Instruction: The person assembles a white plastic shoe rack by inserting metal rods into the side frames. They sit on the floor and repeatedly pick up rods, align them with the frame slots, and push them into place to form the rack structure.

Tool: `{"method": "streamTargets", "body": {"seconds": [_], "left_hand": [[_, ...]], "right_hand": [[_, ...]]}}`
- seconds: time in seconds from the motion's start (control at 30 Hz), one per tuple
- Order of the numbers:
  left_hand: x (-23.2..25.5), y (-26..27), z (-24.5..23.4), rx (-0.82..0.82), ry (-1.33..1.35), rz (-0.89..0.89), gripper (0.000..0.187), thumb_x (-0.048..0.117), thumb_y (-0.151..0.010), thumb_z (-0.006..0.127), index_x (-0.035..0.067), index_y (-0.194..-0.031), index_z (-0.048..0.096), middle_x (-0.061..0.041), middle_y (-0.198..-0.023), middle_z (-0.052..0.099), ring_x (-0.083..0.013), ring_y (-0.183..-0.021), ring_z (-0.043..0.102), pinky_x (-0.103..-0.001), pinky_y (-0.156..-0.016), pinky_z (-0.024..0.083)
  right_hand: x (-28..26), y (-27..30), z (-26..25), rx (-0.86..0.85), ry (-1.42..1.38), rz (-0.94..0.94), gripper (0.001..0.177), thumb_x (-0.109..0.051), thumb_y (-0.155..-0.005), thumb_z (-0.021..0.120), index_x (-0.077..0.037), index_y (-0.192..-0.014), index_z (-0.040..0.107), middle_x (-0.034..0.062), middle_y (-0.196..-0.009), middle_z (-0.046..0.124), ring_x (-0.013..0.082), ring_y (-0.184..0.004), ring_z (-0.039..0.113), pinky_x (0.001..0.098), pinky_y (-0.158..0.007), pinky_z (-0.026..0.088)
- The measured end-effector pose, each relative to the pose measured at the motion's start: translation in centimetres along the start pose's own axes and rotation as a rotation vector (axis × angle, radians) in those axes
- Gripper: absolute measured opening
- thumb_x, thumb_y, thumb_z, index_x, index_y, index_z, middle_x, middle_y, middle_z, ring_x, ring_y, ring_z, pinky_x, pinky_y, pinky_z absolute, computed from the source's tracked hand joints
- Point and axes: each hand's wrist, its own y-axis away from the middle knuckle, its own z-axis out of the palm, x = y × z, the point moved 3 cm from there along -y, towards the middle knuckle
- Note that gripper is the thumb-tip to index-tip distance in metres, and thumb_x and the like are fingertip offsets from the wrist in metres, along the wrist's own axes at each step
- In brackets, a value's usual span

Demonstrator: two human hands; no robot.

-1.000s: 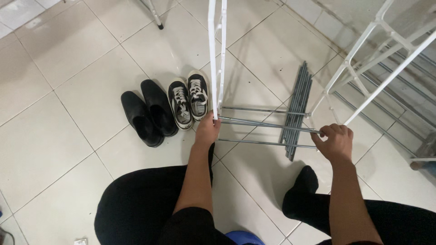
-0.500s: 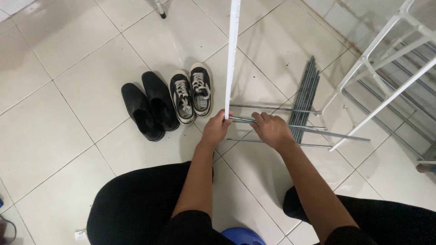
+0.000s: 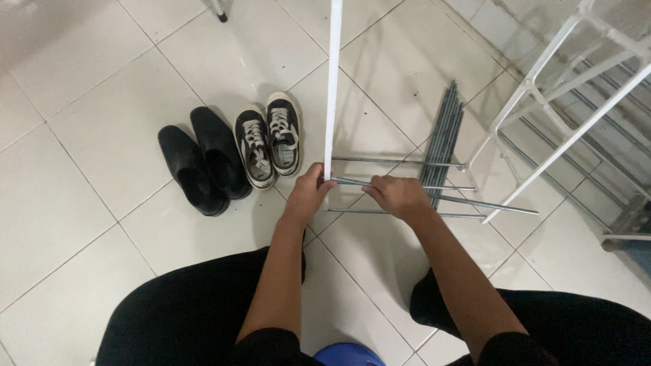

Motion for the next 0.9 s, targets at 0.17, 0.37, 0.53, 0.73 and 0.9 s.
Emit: {"method": "streamTargets", "body": {"seconds": [0.17,0.37,0.53,0.73,0.9], "left_hand": [[0.3,-0.2,-0.4,0.015,-0.068,0.037,0.038,0.019,-0.092,0.073,0.006,-0.125,0.06,-0.014,-0.101,0.076,-0.0268,-0.092,0.074,-0.038,-0.081,0.056],[0.7,-0.5,0.0,0.062,-0.225,-0.027,0.055,0.023,-0.093,0.069,0.01,-0.143,0.048,-0.017,-0.098,0.075,-0.0381,-0.092,0.071,-0.047,-0.078,0.053],[-0.4,-0.9,0.2,0.23,-0.271,0.099,0.033,0.028,-0.097,0.069,0.01,-0.124,0.063,-0.019,-0.092,0.074,-0.0402,-0.084,0.071,-0.049,-0.072,0.055],[-0.4,-1.0,1.0,0.281,-0.464,0.071,0.028,0.026,-0.098,0.064,0.011,-0.122,0.064,-0.018,-0.083,0.071,-0.0413,-0.075,0.068,-0.053,-0.067,0.054],[-0.2,-0.4,0.8,0.27,-0.418,0.015,0.03,0.025,-0.097,0.064,0.012,-0.125,0.064,-0.016,-0.076,0.07,-0.04,-0.072,0.068,-0.053,-0.066,0.054]], "right_hand": [[-1.2,-0.4,-0.6,0.109,0.025,-0.07,0.032,-0.042,-0.097,0.067,-0.011,-0.089,0.068,0.0064,-0.07,0.069,0.0274,-0.061,0.069,0.0409,-0.052,0.053],[-2.3,-1.0,-2.1,0.256,0.224,-0.236,0.021,-0.034,-0.095,0.07,-0.013,-0.095,0.069,0.0011,-0.072,0.065,0.0183,-0.065,0.067,0.032,-0.05,0.051],[-3.0,-1.7,-2.8,0.338,0.261,-0.269,0.022,-0.034,-0.092,0.071,-0.013,-0.095,0.068,-0.0008,-0.074,0.061,0.0151,-0.07,0.064,0.0297,-0.054,0.051],[-2.6,-2.7,-2.1,0.287,0.241,-0.238,0.022,-0.032,-0.096,0.071,-0.014,-0.084,0.066,-0.0016,-0.07,0.063,0.0146,-0.067,0.065,0.0295,-0.05,0.049],[-2.3,-3.8,-1.2,0.029,0.119,-0.091,0.028,-0.036,-0.103,0.062,-0.012,-0.089,0.069,0.0042,-0.067,0.068,0.0204,-0.062,0.067,0.0356,-0.051,0.052]]}}
